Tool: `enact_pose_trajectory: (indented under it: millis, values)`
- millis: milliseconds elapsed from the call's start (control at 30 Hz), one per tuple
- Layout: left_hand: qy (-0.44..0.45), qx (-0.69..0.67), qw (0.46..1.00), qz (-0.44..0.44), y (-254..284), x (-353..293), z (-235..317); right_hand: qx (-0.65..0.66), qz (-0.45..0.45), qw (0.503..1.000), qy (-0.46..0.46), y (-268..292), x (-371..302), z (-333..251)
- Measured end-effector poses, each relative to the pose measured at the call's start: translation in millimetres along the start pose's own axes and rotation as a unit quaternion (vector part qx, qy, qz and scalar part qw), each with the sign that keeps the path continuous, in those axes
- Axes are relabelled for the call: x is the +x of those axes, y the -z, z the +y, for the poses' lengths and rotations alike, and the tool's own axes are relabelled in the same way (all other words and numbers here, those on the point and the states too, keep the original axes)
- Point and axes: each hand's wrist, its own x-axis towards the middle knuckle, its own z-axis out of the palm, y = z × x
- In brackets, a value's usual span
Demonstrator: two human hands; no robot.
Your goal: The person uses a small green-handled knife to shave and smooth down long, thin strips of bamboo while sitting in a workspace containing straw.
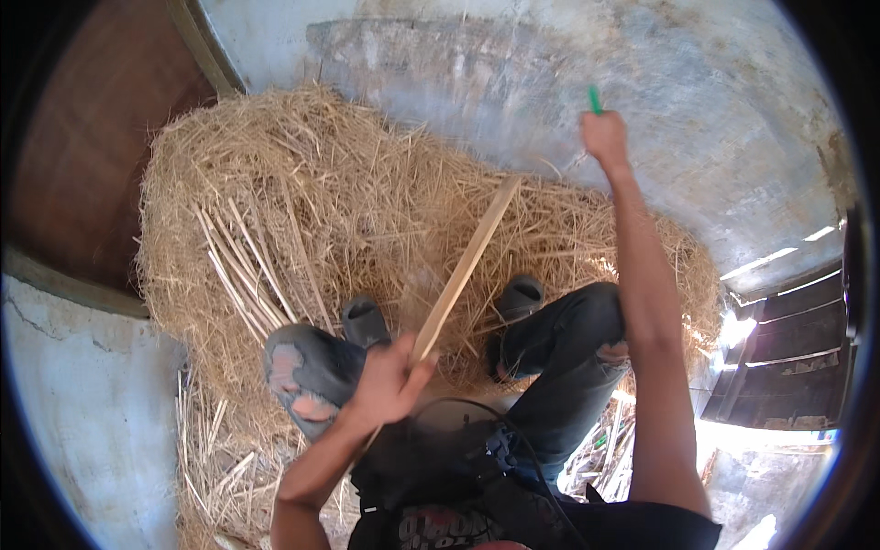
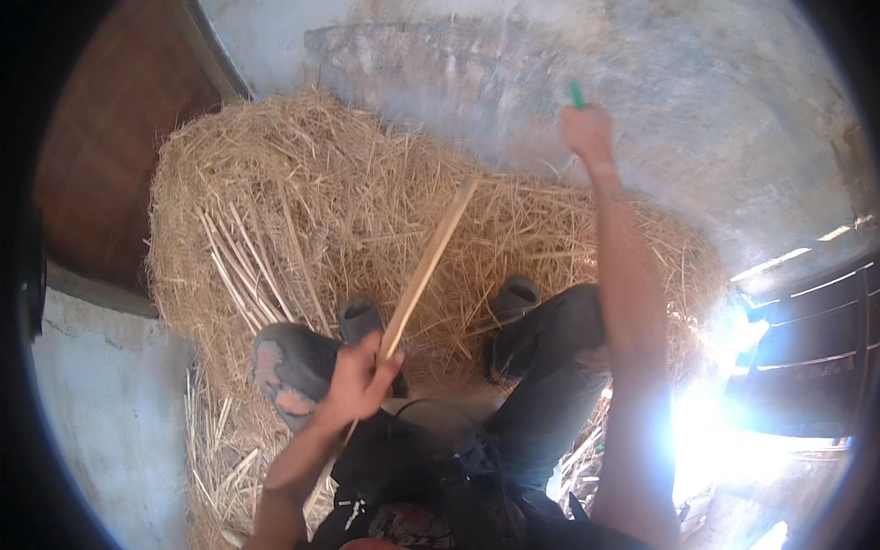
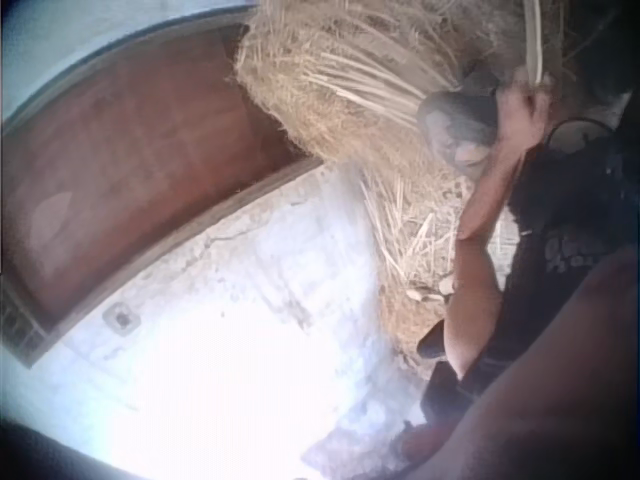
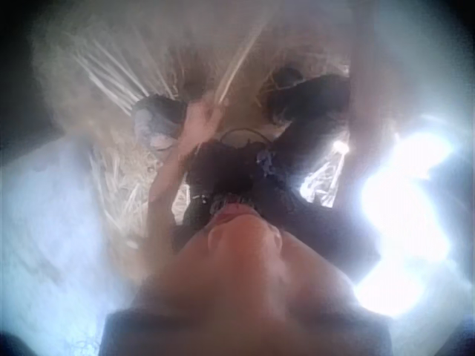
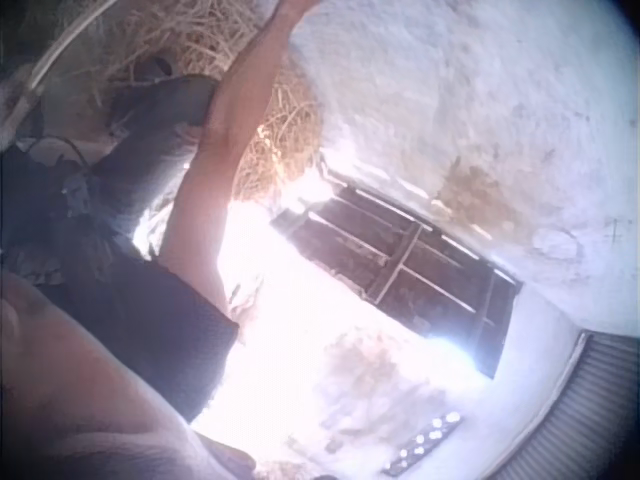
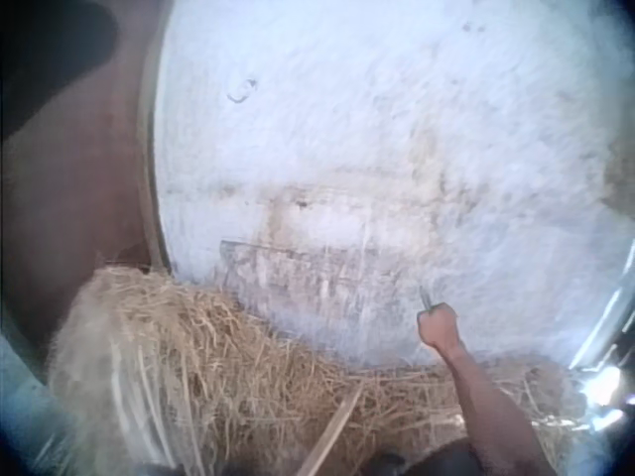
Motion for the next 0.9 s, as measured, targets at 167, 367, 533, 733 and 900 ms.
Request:
enact_pose_trajectory:
  millis: [167,367,533,733,900]
  values:
    - [0.088,0.009,0.993,0.072,-8,-1,-32,-0.022,-0.086,0.996,0.015,-16,-47,-15]
    - [0.118,-0.017,0.986,0.114,-4,4,-15,-0.061,-0.261,0.959,0.089,-19,-99,-95]
    - [0.105,0.022,0.986,0.124,0,8,-13,-0.085,-0.301,0.937,0.157,-40,-118,-88]
    - [0.117,0.018,0.984,0.131,-1,6,-18,-0.094,-0.341,0.926,0.13,-46,-118,-89]
    - [0.122,0.022,0.984,0.127,-1,7,-19,-0.112,-0.35,0.921,0.127,-54,-115,-87]
